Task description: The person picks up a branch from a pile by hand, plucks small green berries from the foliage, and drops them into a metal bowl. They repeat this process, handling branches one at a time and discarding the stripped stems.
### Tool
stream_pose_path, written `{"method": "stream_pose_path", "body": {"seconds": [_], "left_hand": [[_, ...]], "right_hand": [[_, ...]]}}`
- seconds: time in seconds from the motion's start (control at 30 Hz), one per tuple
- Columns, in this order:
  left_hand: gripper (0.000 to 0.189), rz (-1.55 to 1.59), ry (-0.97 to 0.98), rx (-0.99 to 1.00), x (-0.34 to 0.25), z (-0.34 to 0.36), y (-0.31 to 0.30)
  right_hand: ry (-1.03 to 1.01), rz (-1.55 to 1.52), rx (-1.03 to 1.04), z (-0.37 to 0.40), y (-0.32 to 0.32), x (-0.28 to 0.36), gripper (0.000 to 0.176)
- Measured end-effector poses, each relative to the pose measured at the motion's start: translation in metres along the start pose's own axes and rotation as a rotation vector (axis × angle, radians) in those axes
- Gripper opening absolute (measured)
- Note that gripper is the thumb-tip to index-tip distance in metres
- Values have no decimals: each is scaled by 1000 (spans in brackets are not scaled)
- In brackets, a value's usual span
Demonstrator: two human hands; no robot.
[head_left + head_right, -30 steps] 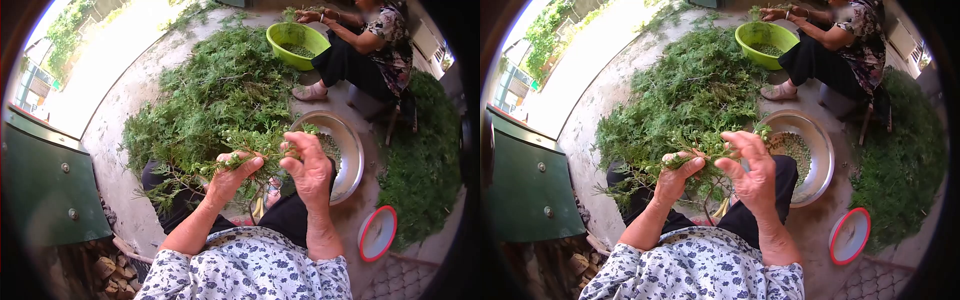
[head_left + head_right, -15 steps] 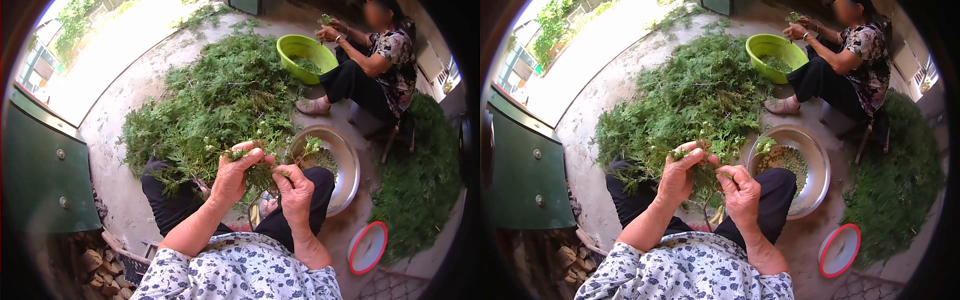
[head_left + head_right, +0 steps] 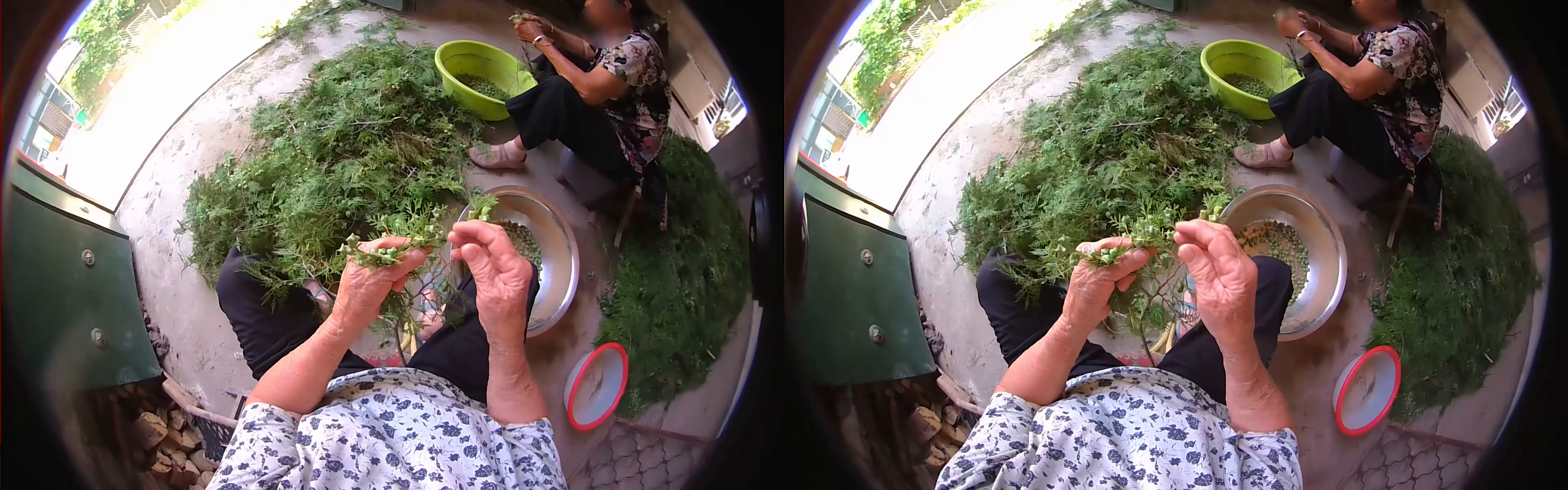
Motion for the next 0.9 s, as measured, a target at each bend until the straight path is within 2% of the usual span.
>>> {"method": "stream_pose_path", "body": {"seconds": [0.13,0.2,0.23,0.27,0.37,0.43,0.47,0.57,0.63,0.67,0.73,0.77,0.83,0.9], "left_hand": [[22,-52,-61,25,3,3,-3],[23,-209,243,70,2,5,-4],[22,-141,-17,33,-7,7,0],[22,-142,-18,32,-5,7,3],[20,115,54,-124,-2,8,4],[19,149,40,-141,-3,9,4],[18,183,30,-157,-3,9,5],[12,168,-18,-121,-6,9,7],[9,235,-68,-94,-7,8,10],[9,235,-68,-94,-8,7,10],[12,250,-102,-90,-10,7,11],[12,250,-104,-90,-9,7,11],[12,193,-94,-119,-7,8,11],[12,216,-106,-109,-7,10,10]], "right_hand": [[-12,53,58,-10,17,0,19],[-96,176,49,-10,20,-3,17],[-68,121,-14,-9,21,-4,15],[-66,120,-14,-8,22,-6,15],[9,86,-48,-8,21,-12,15],[180,-106,-40,-7,23,-21,14],[183,-106,-39,-6,23,-22,14],[294,-270,-24,-5,24,-28,13],[420,-550,-36,-4,28,-35,12],[421,-550,-36,-4,29,-34,12],[582,-743,-62,-3,32,-36,12],[583,-743,-64,-2,32,-38,12],[404,-536,-87,-1,30,-40,13],[465,-604,-110,-2,30,-39,14]]}}
Point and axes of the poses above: each hand's wrist, its own z-axis away from the middle knuckle, its own y-axis out of the palm, x = y × z, the point moved 3 cm from there along -z, towards the middle knuckle, and after that the axes turned 9 degrees about y, right-handed, at the moved point
